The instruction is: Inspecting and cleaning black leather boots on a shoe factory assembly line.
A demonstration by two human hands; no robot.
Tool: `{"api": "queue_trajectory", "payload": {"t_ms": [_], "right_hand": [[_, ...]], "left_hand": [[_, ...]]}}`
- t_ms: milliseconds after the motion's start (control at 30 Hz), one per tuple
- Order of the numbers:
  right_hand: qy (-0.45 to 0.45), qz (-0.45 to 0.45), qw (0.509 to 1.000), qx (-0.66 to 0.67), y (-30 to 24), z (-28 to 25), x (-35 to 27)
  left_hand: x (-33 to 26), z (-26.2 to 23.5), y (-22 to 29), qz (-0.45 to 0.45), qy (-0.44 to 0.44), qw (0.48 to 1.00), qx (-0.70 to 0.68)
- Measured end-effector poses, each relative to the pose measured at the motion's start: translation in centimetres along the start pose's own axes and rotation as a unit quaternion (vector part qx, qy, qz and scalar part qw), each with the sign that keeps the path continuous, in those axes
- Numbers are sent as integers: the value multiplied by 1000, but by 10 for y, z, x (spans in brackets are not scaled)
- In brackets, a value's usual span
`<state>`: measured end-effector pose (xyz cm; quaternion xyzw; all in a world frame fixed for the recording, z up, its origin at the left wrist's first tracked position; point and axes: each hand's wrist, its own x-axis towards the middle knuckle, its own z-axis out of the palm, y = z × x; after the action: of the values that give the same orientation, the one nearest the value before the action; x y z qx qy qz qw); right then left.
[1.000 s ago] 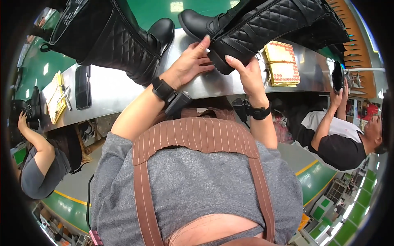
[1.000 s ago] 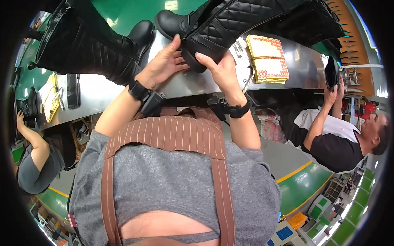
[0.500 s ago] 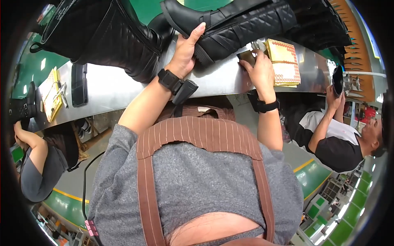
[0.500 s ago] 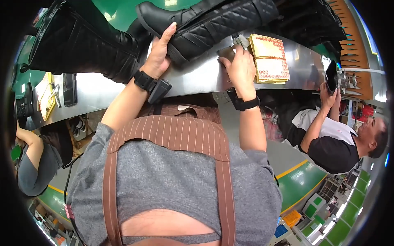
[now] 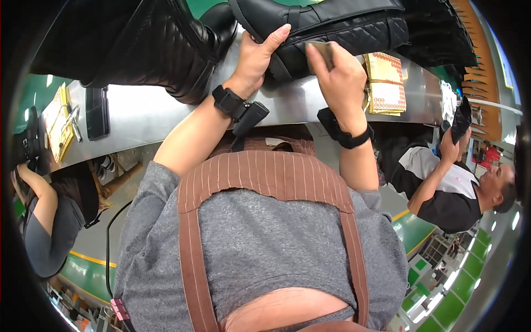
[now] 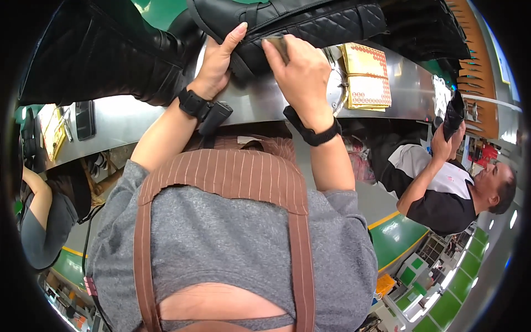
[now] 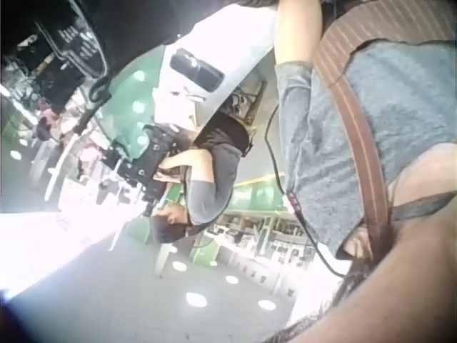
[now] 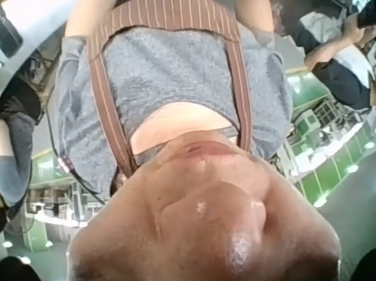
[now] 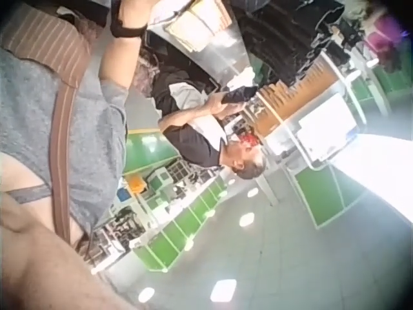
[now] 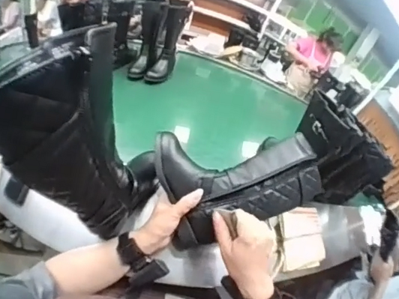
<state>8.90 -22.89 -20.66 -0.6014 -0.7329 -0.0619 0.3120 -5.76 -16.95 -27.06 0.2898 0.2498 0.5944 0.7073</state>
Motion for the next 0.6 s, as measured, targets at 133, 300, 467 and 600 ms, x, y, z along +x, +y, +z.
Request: {"api": "queue_trajectory", "payload": {"t_ms": [133, 300, 467, 600], "right_hand": [[-24, -48, 997, -47, 6, -3, -2], [-153, -22, 986, -63, 12, -33, -14], [3, 13, 1000, -2, -1, -6, 1], [-54, 11, 998, -39, 5, -11, -13]], "left_hand": [[1, 0, -4, 16, -6, 999, 29], [3, 0, -9, 30, 8, 998, 58], [2, 4, -4, 50, -17, 997, 55], [-2, 5, -6, 66, 3, 996, 58]]}}
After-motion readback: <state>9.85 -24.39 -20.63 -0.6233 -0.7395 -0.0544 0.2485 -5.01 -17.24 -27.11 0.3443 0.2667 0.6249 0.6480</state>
